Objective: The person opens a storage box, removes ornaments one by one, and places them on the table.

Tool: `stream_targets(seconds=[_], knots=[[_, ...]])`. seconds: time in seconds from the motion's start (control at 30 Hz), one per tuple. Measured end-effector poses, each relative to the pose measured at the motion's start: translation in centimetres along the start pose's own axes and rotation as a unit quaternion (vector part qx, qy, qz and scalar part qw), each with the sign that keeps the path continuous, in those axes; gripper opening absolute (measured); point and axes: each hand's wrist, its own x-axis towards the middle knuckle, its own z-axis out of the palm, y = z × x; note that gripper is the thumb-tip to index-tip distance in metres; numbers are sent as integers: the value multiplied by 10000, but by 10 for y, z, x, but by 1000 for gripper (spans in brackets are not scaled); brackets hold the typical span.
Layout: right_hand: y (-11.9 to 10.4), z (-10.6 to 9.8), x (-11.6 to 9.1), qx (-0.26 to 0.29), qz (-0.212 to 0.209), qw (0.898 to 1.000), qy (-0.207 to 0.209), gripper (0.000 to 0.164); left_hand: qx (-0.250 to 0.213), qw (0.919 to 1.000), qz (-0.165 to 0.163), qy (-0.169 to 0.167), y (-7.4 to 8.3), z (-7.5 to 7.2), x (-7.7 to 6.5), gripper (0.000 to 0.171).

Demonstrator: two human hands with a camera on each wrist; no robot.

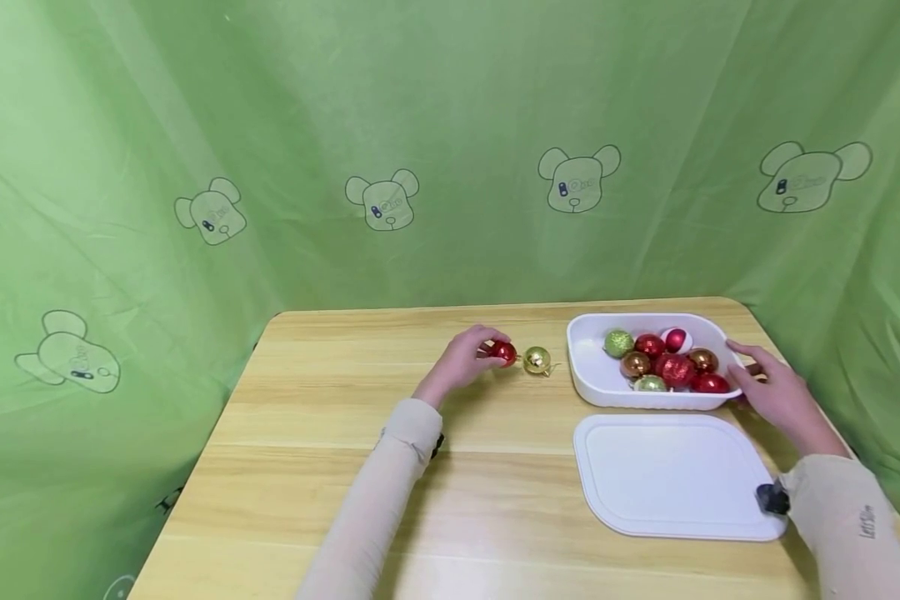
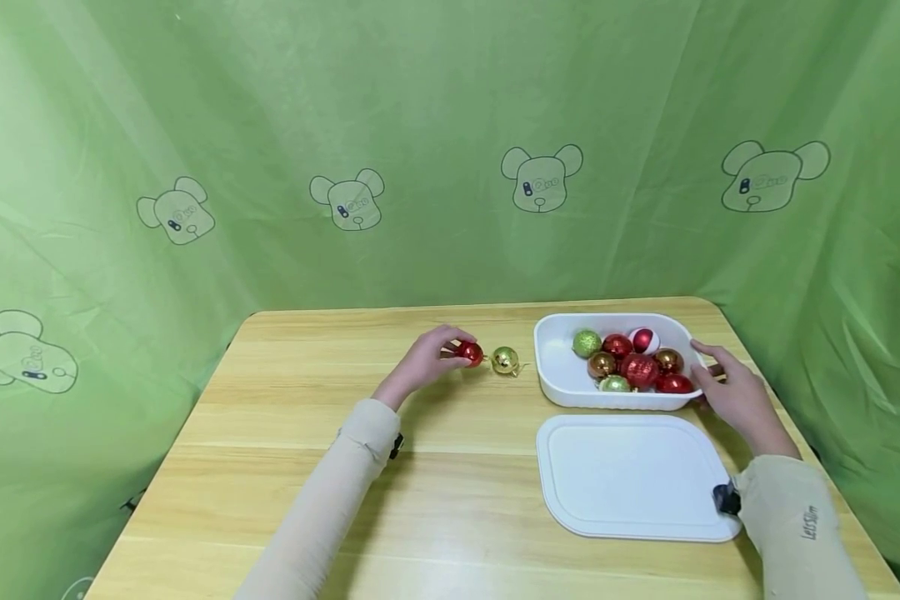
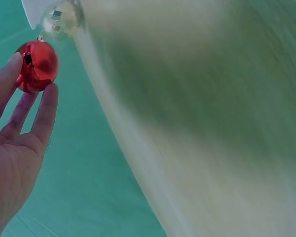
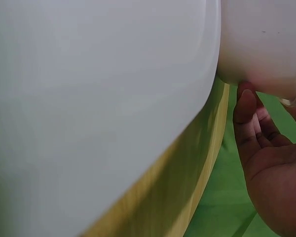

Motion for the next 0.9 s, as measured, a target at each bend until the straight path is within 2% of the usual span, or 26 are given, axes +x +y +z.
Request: stream_targets(seconds=[0.6, 0.9], knots=[[0, -1, -1, 20, 16, 10000, -47, 61, 159, 9989, -263, -342, -15, 9, -1, 37], [-1, -2, -2, 14, 50, 10000, -75, 61, 326, 9982, -251, -432, -15, 13, 0, 37]])
